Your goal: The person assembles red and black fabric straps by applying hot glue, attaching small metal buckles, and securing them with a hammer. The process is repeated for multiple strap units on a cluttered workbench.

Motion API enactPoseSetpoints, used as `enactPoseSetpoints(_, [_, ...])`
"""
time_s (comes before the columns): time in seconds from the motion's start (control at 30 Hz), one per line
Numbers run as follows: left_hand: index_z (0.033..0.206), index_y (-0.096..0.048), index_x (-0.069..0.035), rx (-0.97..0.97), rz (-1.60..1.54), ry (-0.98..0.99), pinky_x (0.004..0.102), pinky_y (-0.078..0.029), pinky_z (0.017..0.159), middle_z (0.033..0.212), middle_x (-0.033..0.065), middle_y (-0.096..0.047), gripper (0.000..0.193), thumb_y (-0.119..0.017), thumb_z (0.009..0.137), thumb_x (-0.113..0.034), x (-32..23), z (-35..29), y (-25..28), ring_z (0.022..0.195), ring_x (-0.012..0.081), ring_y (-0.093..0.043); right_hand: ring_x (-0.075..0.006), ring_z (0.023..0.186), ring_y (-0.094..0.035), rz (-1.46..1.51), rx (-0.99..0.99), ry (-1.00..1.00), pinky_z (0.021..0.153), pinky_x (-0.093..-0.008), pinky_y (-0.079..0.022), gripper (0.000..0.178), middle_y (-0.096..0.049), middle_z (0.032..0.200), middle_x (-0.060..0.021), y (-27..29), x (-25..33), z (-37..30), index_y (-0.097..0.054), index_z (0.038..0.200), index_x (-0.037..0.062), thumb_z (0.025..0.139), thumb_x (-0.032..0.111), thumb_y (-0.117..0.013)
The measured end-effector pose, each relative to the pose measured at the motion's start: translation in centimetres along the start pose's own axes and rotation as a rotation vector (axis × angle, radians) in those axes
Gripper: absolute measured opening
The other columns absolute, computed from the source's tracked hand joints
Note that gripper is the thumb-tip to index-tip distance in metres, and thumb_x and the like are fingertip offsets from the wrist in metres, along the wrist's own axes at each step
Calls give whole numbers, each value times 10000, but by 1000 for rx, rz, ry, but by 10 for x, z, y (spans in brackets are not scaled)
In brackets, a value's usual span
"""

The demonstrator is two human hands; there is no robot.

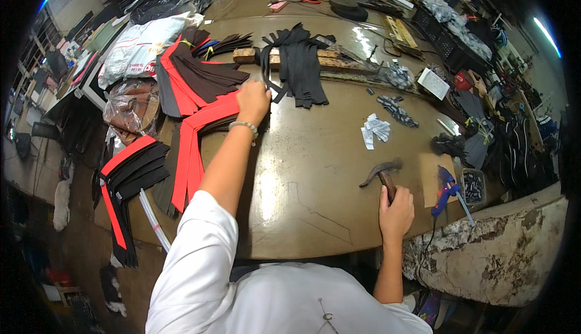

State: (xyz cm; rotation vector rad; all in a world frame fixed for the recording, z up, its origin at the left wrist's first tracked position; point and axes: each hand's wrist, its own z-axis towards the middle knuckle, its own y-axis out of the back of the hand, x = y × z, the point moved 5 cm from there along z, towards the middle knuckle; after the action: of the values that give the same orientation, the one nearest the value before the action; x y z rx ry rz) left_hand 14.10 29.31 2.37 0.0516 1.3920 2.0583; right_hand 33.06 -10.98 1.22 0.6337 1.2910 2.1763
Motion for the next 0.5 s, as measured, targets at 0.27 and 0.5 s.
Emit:
enactPoseSetpoints(0.27, [890, -757, 4, -57, -688, 280, 283, -491, 625, 778, 57, -724, 411, -736, 881, -406, 69, 16, 39, 687, 118, -661, -358, 1117, -526, -96, 89, 24, 935, -478, -428, 407, -557, 1187, -171, -1, 2, 4, -592, 1143, 42, 921, 379, -642])
enactPoseSetpoints(0.5, [751, -678, -51, 106, -1145, 594, 225, -362, 556, 654, -66, -526, 314, -704, 931, -307, 39, -101, 92, 583, 37, -434, -225, 1039, -563, 1259, 388, -21, 876, -347, -462, 388, -567, 1178, -121, 15, 114, 3, -579, 1233, 30, 977, 320, -608])
